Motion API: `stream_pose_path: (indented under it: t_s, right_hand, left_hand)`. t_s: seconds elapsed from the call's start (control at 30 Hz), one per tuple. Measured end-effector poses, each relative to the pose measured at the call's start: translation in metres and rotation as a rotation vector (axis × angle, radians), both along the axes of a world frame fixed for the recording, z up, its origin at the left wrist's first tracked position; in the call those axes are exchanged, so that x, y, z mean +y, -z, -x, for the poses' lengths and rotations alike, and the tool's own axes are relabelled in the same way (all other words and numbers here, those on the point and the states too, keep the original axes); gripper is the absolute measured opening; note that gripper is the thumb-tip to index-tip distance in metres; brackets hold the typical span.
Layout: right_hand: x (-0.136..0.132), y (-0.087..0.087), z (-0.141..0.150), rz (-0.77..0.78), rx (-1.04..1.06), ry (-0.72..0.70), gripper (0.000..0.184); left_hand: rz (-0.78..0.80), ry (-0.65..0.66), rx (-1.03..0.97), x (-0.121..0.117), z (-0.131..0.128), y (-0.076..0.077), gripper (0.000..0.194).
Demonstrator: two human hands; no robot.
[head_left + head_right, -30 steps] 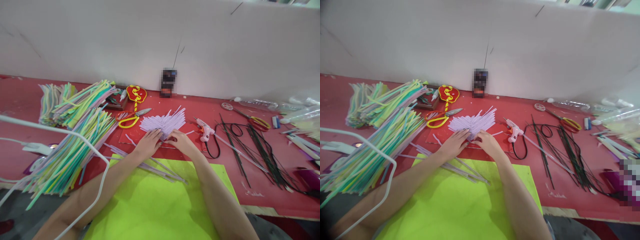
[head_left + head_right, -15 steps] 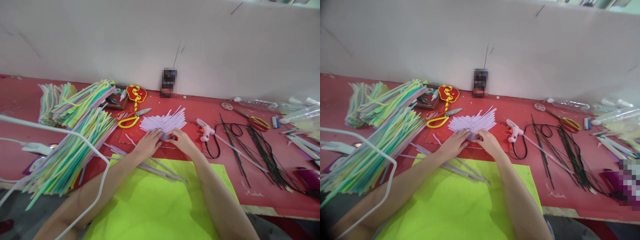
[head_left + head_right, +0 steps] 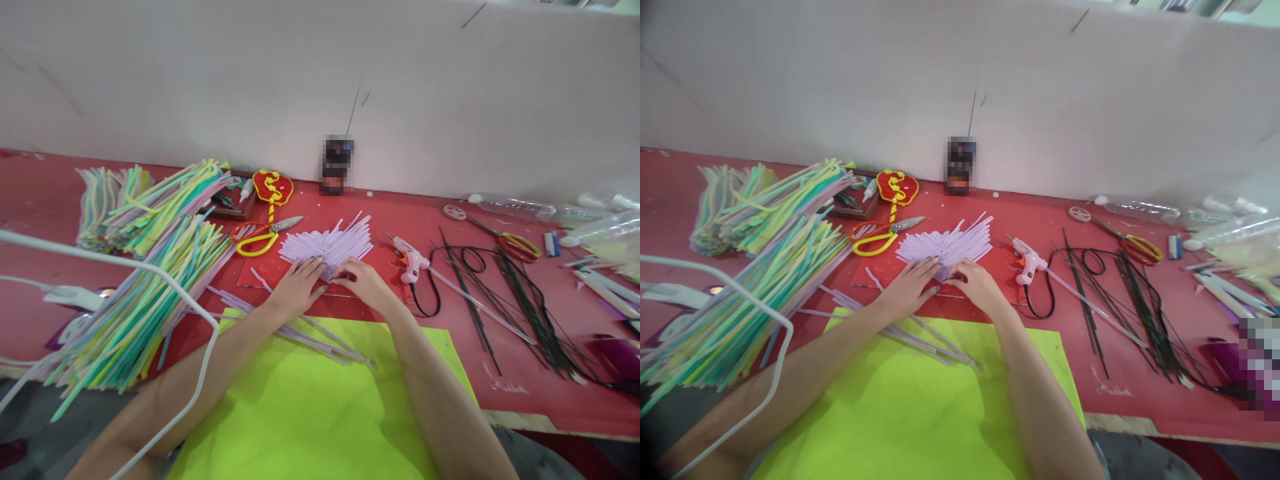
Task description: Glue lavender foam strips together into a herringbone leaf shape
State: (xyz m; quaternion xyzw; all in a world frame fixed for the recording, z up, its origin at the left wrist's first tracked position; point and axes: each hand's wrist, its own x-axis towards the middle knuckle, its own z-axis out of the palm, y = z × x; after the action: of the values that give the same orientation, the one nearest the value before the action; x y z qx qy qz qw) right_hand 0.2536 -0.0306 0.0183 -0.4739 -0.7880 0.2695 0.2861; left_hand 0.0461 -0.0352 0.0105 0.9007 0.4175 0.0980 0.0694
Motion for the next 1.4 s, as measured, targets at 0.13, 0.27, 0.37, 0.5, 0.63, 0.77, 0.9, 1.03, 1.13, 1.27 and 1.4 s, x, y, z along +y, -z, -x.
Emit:
stream_pose_path:
  t_s: [0.13,0.27,0.37,0.5,0.63,0.77,0.9,1.03,1.13,1.27,1.4]
  right_hand:
    - [0.0,0.0,-0.001,-0.009,0.015,-0.015,0.004]
    - [-0.001,-0.001,-0.001,-0.014,0.004,-0.006,0.003]
    - [-0.001,-0.002,-0.001,-0.014,-0.007,-0.001,0.003]
    - [-0.001,-0.002,-0.002,-0.003,-0.029,-0.007,0.001]
    - [-0.002,-0.001,-0.001,0.007,-0.06,-0.013,0.007]
    - [-0.003,-0.003,0.002,0.015,-0.07,-0.065,0.005]
    - [-0.006,-0.007,0.002,0.032,-0.03,-0.149,0.011]
    - [-0.01,-0.013,0.002,0.14,-0.061,-0.089,0.012]
    - [-0.013,-0.017,0.002,0.173,-0.102,-0.041,0.014]
    - [-0.015,-0.021,0.004,0.101,-0.158,-0.042,0.018]
    - [-0.018,-0.025,0.009,0.016,-0.26,-0.013,0.02]
  left_hand:
    - [0.01,0.019,0.006,-0.002,0.001,-0.002,0.054]
    - [0.014,0.021,-0.001,-0.001,0.001,-0.003,0.055]
    - [0.013,-0.001,0.017,-0.004,0.0,-0.004,0.054]
    - [-0.032,-0.02,0.029,-0.01,-0.001,-0.004,0.054]
    - [-0.069,-0.006,0.028,-0.013,-0.002,-0.003,0.05]
    - [-0.083,0.006,-0.012,-0.009,-0.002,-0.003,0.044]
    - [-0.12,0.057,-0.109,-0.003,0.0,-0.006,0.027]
    - [-0.144,0.15,-0.158,0.001,0.002,-0.009,0.016]
    - [-0.178,0.162,-0.17,0.002,0.003,-0.011,0.014]
    - [-0.261,0.178,-0.141,0.001,0.003,-0.013,0.014]
    - [-0.292,0.144,-0.13,0.0,0.001,-0.015,0.015]
